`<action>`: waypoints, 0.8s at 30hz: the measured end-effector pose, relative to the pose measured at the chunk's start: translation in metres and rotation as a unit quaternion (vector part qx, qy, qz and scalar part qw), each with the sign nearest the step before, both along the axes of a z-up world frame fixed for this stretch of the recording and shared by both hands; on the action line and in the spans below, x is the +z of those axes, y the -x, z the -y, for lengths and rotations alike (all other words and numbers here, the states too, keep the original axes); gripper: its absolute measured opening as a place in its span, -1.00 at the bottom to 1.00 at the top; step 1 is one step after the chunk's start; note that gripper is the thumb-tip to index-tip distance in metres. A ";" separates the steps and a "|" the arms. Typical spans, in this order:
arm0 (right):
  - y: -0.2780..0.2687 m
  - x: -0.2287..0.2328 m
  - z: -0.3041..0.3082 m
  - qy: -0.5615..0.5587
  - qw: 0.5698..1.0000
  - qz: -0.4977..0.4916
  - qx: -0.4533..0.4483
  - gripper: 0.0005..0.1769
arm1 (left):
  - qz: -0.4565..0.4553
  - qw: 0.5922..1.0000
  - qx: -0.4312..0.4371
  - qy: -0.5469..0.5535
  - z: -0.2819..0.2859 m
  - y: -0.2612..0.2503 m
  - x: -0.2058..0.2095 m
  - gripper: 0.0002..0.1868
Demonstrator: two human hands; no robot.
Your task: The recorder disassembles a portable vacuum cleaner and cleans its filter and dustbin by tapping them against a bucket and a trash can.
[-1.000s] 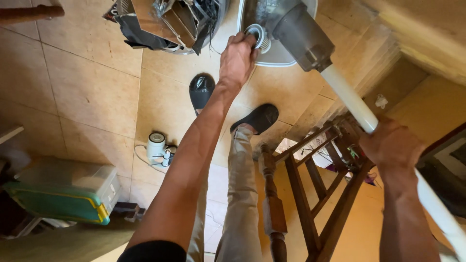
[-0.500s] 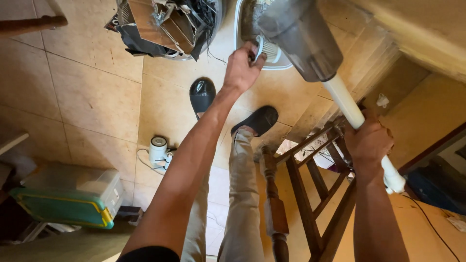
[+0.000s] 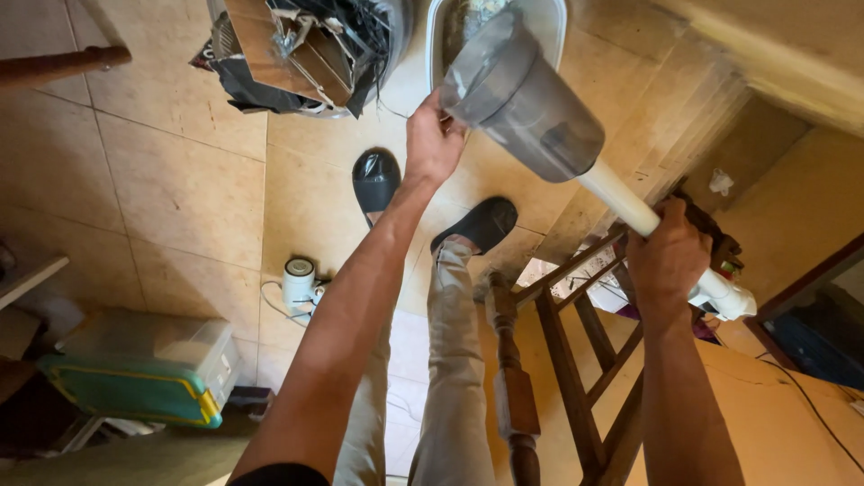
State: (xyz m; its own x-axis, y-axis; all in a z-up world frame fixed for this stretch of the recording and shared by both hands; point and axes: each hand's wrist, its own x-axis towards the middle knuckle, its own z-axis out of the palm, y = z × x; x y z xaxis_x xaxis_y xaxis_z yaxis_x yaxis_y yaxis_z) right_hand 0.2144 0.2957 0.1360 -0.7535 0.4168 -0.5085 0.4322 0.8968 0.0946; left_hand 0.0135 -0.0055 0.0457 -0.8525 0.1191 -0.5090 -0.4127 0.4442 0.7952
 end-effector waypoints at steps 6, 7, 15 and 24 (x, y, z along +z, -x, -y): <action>-0.001 0.002 0.000 -0.005 0.999 0.021 -0.029 -0.54 | 0.031 0.999 0.019 -0.017 -0.001 0.000 -0.008 -0.81; -0.001 0.004 0.001 -0.008 0.999 0.029 -0.040 -0.54 | -0.002 0.999 0.023 -0.032 0.000 -0.004 -0.015 -0.81; -0.013 0.008 0.003 0.046 0.994 -0.011 -0.095 -0.63 | -0.088 0.959 -0.203 0.178 -0.001 0.009 -0.014 -0.78; -0.017 0.001 0.012 0.067 0.987 -0.017 -0.145 -0.61 | -0.236 0.847 -0.372 0.298 0.002 0.008 -0.060 -0.79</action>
